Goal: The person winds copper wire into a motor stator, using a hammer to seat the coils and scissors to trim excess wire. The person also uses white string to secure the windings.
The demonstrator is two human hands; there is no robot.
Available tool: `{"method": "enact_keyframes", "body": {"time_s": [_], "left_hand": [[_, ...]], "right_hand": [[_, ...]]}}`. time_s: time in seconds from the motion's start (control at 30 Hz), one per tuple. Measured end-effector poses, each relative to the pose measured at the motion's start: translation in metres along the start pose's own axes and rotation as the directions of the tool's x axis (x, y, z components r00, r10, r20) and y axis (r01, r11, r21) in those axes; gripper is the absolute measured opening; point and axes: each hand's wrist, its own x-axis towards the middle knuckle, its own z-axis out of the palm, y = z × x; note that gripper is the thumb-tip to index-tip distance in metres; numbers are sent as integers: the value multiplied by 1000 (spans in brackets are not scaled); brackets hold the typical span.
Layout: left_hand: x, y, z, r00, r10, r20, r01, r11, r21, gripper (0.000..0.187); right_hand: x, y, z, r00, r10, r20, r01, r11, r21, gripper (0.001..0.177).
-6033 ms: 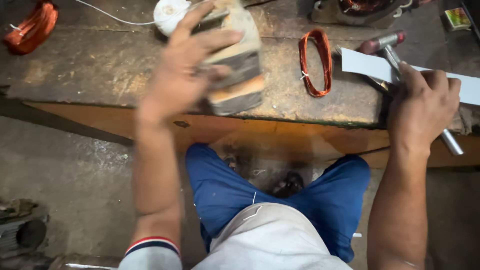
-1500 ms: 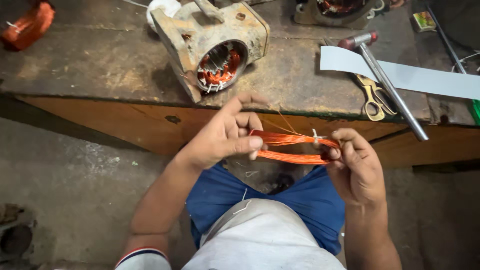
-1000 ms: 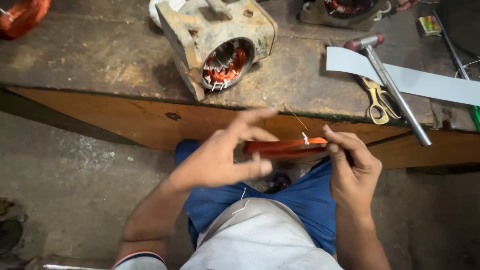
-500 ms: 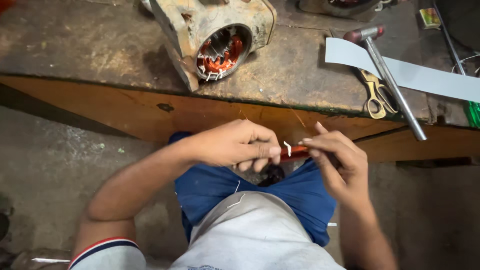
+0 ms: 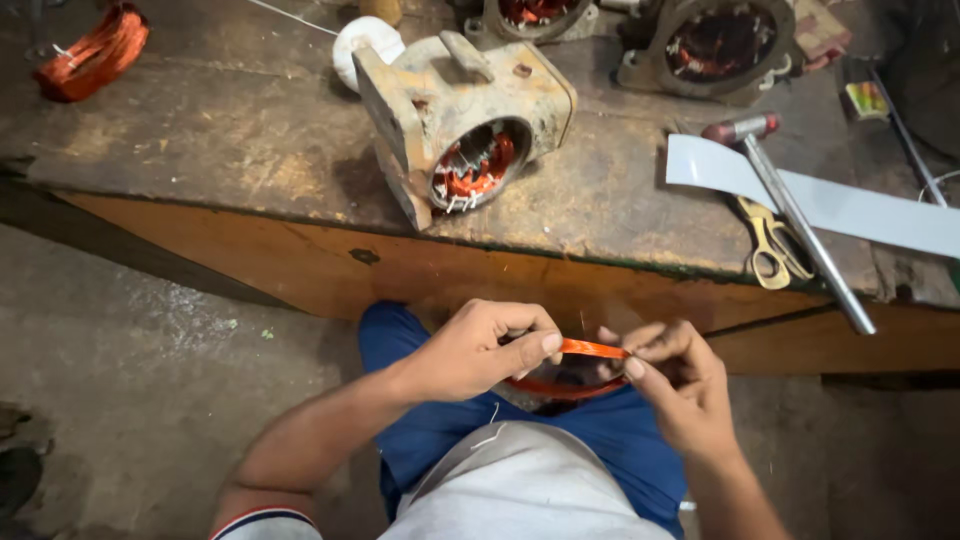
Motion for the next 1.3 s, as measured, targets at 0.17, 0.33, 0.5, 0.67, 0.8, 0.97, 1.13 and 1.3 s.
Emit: {"method": "enact_keyframes", "body": {"time_s": [0.17, 0.33, 0.5, 0.67, 0.8, 0.97, 1.13, 1.3], "left_hand": [[8, -5, 3, 999, 25, 29, -22, 995, -99, 27], [19, 8, 2, 983, -157, 97, 128, 958, 258, 30], [21, -1, 19, 962, -221, 160, 224, 975, -1, 32], [12, -17, 32, 995, -66, 70, 65, 998, 25, 32], [9, -14, 26, 991, -61, 117, 61, 998, 3, 33], [18, 26, 8, 925, 352, 145, -363, 702, 613, 21], [29, 77, 22, 701, 668, 249, -380, 55, 923, 33], [-2, 77, 49, 479, 823, 306, -501, -30, 865, 26]], "right_hand": [[-22, 36, -4, 985, 85, -148, -26, 930, 365, 13], [-15, 16, -1, 992, 4, -123, -23, 988, -153, 12], [-15, 1, 10, 980, -191, 47, 186, 819, -544, 12], [-29, 21, 10, 998, -4, -55, -5, 985, -175, 15], [-29, 29, 5, 994, 110, -16, -109, 991, 77, 15], [-12, 21, -10, 928, 266, 260, -312, 937, 154, 16], [-17, 38, -6, 926, 268, 265, -309, 942, 128, 21], [-16, 31, -36, 892, -73, -447, 319, 802, 504, 16]]}}
